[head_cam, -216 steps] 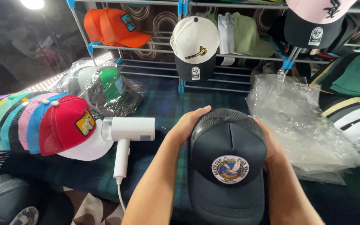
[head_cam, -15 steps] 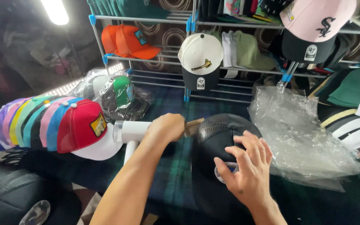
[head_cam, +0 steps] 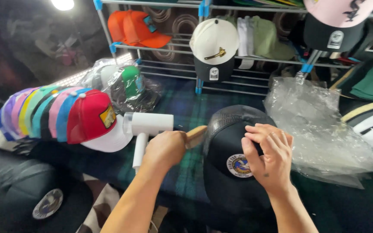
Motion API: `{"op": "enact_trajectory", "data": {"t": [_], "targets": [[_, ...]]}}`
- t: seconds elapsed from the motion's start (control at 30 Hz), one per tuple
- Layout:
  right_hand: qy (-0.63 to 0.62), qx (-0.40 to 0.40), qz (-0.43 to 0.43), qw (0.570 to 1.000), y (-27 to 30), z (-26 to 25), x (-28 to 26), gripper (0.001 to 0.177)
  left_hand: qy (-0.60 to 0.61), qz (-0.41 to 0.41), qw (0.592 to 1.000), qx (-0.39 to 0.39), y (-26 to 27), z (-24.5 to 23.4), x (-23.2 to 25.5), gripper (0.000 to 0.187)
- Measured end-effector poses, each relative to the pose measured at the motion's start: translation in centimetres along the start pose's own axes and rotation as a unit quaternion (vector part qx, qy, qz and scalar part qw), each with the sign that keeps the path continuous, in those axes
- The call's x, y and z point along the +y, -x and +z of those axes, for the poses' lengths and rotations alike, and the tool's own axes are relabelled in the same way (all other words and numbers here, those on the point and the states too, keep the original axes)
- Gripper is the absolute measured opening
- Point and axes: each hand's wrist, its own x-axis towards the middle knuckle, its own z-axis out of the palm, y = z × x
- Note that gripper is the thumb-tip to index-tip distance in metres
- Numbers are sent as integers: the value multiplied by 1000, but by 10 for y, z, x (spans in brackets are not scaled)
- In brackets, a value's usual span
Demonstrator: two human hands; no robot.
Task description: Cleaning a black mesh cap using a brush and a hair dryer to remove lint or dust.
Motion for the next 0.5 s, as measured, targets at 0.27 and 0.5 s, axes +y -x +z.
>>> {"op": "enact_trajectory", "data": {"t": [0.27,0.5], "targets": [[-7,-67,72,995,-2,-3,-7,5,327,81,932,131,53,11,46,53],[5,-61,44,997,0,-1,-6,5,354,-155,920,-70,90,18,31,55]]}}
